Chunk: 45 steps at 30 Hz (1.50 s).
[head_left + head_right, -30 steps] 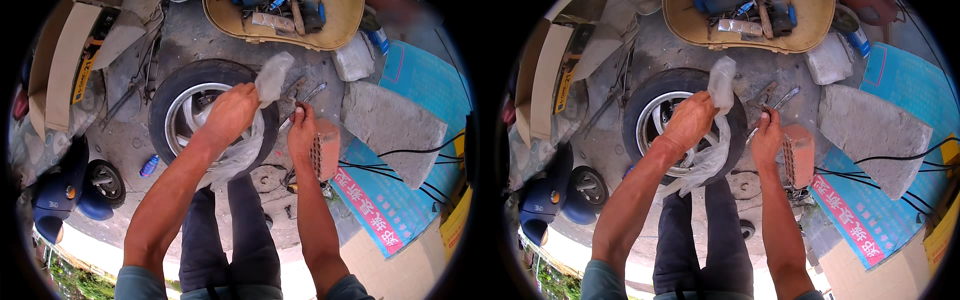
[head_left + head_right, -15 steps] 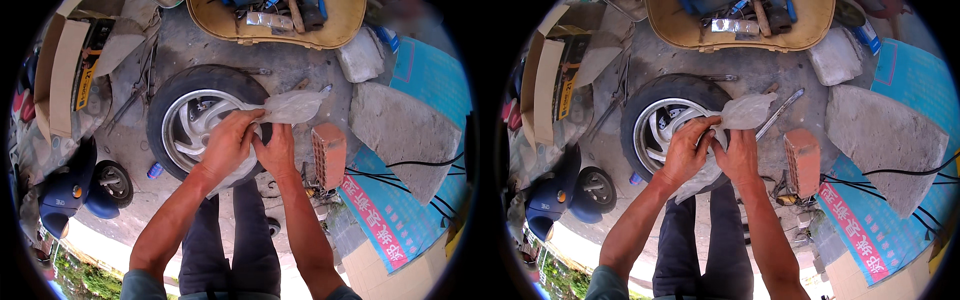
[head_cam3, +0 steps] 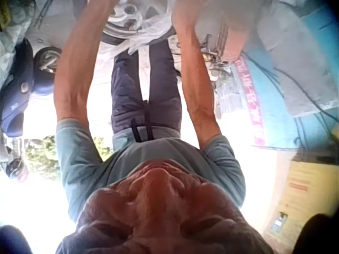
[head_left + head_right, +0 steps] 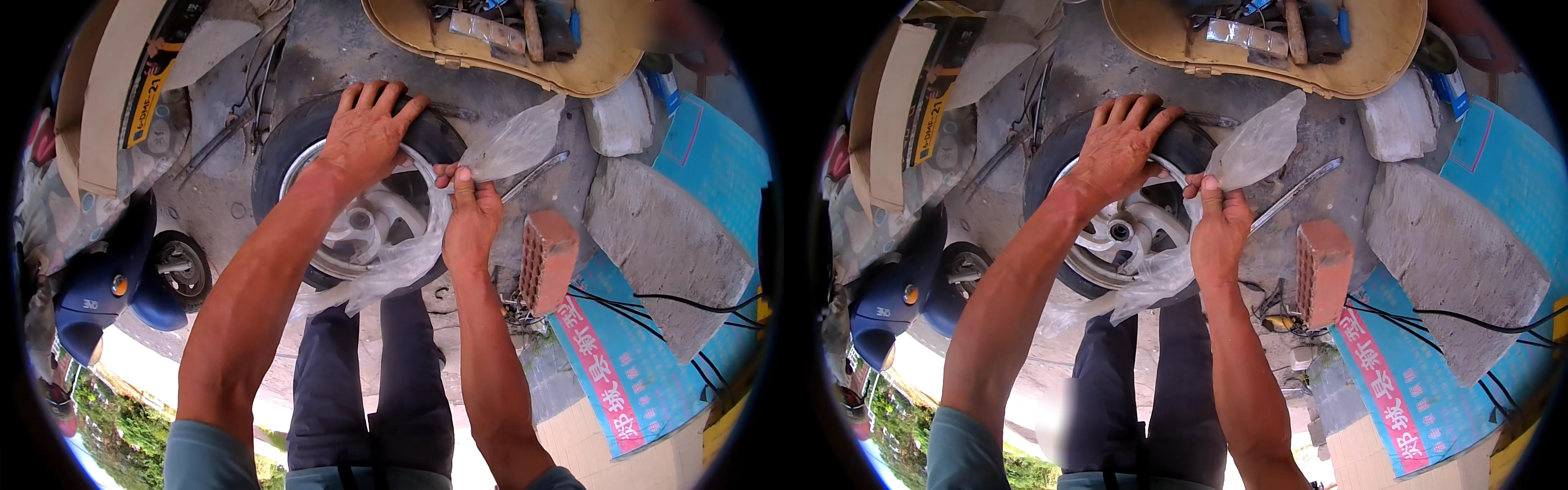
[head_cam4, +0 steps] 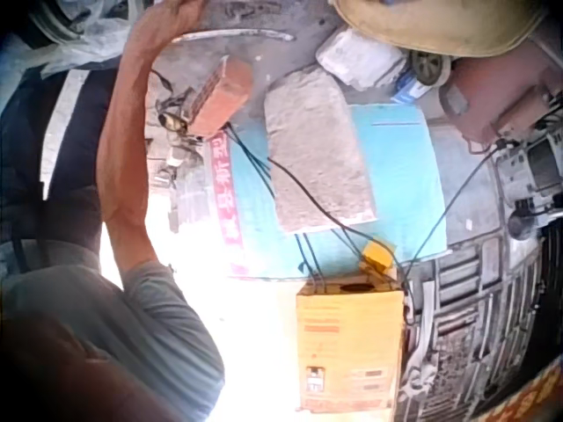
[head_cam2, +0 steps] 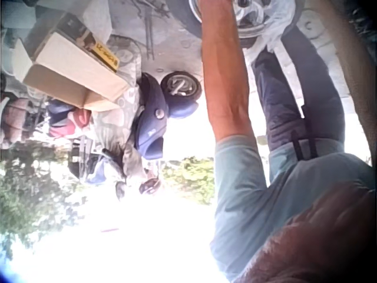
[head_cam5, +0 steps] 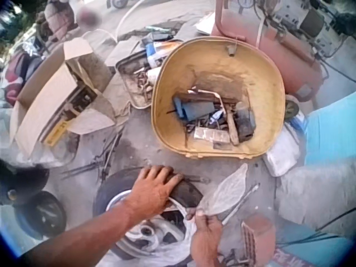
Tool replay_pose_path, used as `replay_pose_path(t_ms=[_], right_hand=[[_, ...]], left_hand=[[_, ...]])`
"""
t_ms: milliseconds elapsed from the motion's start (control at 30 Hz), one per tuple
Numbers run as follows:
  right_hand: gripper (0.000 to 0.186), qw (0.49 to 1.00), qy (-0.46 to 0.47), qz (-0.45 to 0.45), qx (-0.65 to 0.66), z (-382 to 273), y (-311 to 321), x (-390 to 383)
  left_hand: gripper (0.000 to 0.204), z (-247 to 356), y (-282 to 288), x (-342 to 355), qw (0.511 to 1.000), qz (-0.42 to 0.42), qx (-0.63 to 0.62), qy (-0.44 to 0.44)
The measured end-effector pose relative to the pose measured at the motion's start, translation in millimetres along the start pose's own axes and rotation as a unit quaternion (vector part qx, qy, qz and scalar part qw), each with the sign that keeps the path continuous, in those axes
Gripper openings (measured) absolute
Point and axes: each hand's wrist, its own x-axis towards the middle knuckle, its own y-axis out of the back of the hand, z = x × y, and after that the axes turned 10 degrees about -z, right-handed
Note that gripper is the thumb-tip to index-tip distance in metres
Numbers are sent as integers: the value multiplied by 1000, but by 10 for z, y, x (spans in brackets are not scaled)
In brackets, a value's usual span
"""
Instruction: The person works on a motorcycle wheel by applying a clear plastic material around the rim and using a tool to manipulate the bead of the tire. They press the plastic into the space between the tire and the rim.
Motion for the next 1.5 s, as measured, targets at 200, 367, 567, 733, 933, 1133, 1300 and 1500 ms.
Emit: replay_pose_path(t_ms=[200, 367, 567, 733, 933, 1133, 1300, 1500], right_hand=[[26, 996, -38, 45, 72, -57, 43, 117], [27, 994, -22, 57, 90, -53, -3, 14], [24, 998, -28, 18, 56, -87, 84, 85], [26, 953, 86, -153, -247, -278, 336, -8], [30, 862, 48, 33, -504, -155, 1102, 45], [18, 802, 89, 27, -590, 47, 920, 527], [16, 772, 113, -11, -626, 17, 1243, 734], [19, 841, 41, 3, -540, 3, 1389, 390]], left_hand=[[90, 24, -21, 42, 1000, 14, -13, 20], [91, -21, 16, 52, 999, 12, -18, 32], [91, 26, 15, 93, 998, -11, -34, 43], [93, -1, -3, 44, 997, 11, -23, 72], [89, 1, -46, -47, 996, 43, -21, 82], [92, -71, -79, -83, 997, 50, -2, 60], [93, -219, 148, -170, 980, 32, -196, -3], [87, -718, 55, -885, 967, 72, -173, 174]])
